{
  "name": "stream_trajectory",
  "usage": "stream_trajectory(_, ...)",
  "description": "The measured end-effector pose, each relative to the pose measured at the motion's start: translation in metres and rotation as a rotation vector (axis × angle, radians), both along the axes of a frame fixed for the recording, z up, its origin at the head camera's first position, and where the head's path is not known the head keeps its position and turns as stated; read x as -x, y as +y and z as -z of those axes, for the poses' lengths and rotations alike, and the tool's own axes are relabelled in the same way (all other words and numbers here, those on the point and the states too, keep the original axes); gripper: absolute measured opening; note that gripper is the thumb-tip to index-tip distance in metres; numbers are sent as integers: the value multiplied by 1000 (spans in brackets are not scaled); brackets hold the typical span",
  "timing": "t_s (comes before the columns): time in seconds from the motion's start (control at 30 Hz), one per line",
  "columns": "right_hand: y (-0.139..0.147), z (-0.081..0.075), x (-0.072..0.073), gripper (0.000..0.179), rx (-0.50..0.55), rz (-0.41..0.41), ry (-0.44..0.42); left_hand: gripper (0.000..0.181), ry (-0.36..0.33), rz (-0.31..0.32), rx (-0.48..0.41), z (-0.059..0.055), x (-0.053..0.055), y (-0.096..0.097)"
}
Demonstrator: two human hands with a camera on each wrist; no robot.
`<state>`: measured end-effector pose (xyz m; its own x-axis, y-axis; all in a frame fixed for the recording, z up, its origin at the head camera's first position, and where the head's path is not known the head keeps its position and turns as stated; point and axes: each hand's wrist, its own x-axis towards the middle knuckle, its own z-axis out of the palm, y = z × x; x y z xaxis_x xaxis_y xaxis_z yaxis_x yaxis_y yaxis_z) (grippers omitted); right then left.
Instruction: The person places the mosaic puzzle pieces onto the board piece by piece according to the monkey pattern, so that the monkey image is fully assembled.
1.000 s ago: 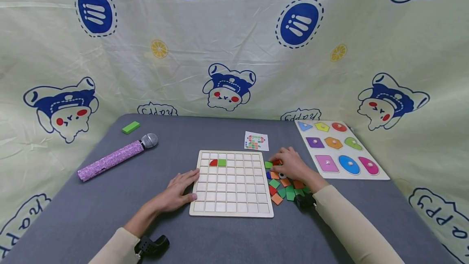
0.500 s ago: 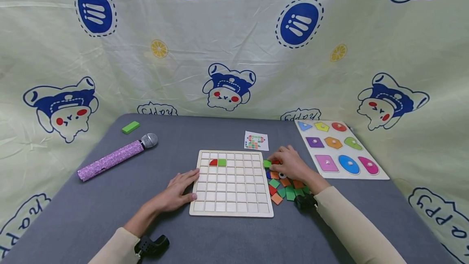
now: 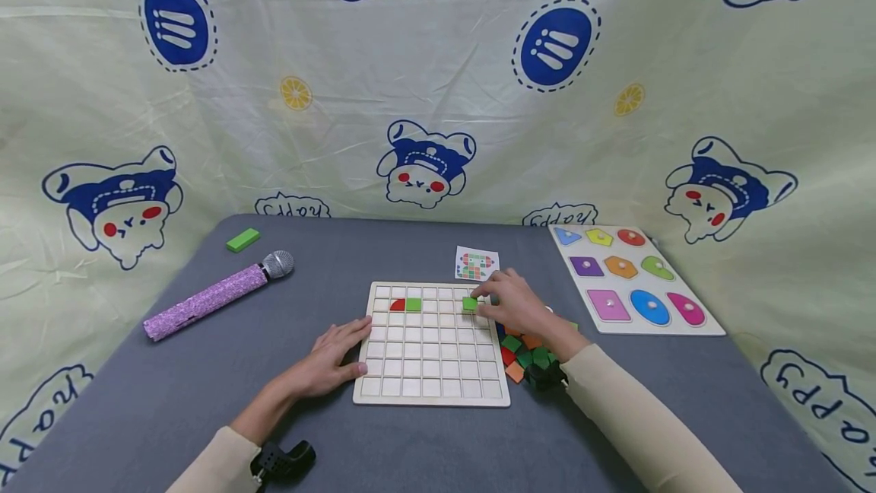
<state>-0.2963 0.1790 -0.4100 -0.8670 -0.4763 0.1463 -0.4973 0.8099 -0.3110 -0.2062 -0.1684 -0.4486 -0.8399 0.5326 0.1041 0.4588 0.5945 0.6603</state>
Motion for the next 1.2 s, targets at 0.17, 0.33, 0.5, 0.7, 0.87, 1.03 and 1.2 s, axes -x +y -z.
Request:
stream_trajectory(0.17,-20,2,5,22,10,-18,-37,63,0,0,-3,0,0,0)
stream_trajectory(0.33,-40,2,10,22,-10,-47,-22,63,-1,0,-5,0,0,0)
stream_trajectory(0.5,-55,4,14,21,-46,-52,-10,62,3,-1,-6,1,0,1)
stream_trajectory(0.7,-65,8,20,19,-60,-82,-3,62,7,-1,-7,1,0,1)
stream_trajectory(0.87,-68,11,22,21,-67,-55,-58,62,1,-4,-2,0,-1,1)
stream_trajectory(1.03,-70,12,22,21,-92,-38,-64,62,4,-6,-5,1,-1,1)
stream_trajectory(1.2,-70,12,21,23,-92,-32,-61,62,12,-7,-8,1,-1,1)
